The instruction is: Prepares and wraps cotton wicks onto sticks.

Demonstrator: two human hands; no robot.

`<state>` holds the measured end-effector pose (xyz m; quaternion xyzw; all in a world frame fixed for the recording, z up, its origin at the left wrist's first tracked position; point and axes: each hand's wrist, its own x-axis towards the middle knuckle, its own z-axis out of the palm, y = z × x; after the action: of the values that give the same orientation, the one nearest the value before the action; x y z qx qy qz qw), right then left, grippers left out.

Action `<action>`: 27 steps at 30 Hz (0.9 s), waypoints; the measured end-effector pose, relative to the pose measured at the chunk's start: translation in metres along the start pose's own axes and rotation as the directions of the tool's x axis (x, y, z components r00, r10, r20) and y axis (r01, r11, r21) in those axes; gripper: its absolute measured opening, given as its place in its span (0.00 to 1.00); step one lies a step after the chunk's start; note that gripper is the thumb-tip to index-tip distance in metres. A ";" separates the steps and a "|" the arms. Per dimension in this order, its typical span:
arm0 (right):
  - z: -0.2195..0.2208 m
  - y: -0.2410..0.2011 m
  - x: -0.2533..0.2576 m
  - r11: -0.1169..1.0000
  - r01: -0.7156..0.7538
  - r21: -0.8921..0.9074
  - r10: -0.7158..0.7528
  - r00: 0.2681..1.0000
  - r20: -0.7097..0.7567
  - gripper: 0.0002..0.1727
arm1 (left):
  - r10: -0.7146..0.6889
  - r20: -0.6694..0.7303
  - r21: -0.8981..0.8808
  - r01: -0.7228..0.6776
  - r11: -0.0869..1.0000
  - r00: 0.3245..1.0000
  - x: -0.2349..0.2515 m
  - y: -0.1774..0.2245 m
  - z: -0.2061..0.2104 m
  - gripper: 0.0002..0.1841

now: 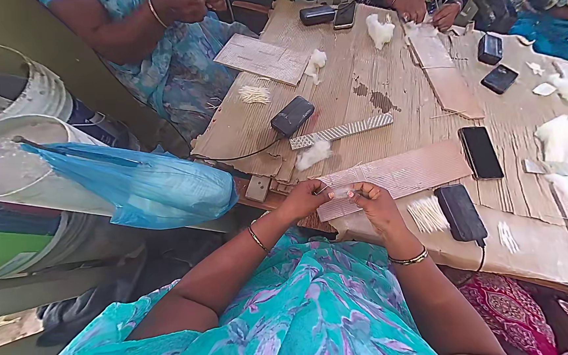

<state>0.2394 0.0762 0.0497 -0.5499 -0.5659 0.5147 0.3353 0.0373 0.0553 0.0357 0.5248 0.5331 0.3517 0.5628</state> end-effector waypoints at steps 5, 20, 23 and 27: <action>0.012 0.011 0.007 0.890 0.068 -0.451 -0.126 0.987 -0.100 0.09 | -0.070 -0.146 0.315 0.114 0.942 0.987 0.006 -0.012 0.001 0.13; 0.021 0.026 0.018 0.736 -0.027 -0.676 -0.165 0.962 -0.219 0.10 | -0.190 -0.222 0.444 0.273 0.853 0.956 0.005 -0.006 0.000 0.23; 0.022 0.025 0.019 0.739 -0.037 -0.673 -0.166 0.958 -0.235 0.14 | -0.108 -0.208 0.442 0.192 0.877 0.972 0.000 -0.011 -0.003 0.29; 0.023 0.026 0.019 0.735 -0.041 -0.676 -0.178 0.951 -0.252 0.18 | -0.012 -0.160 0.461 0.086 0.883 0.987 -0.005 -0.019 -0.007 0.20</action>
<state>0.2218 0.0864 0.0163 -0.6837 -0.6760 0.1725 0.2141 0.0261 0.0484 0.0191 0.6026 0.6565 0.2378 0.3865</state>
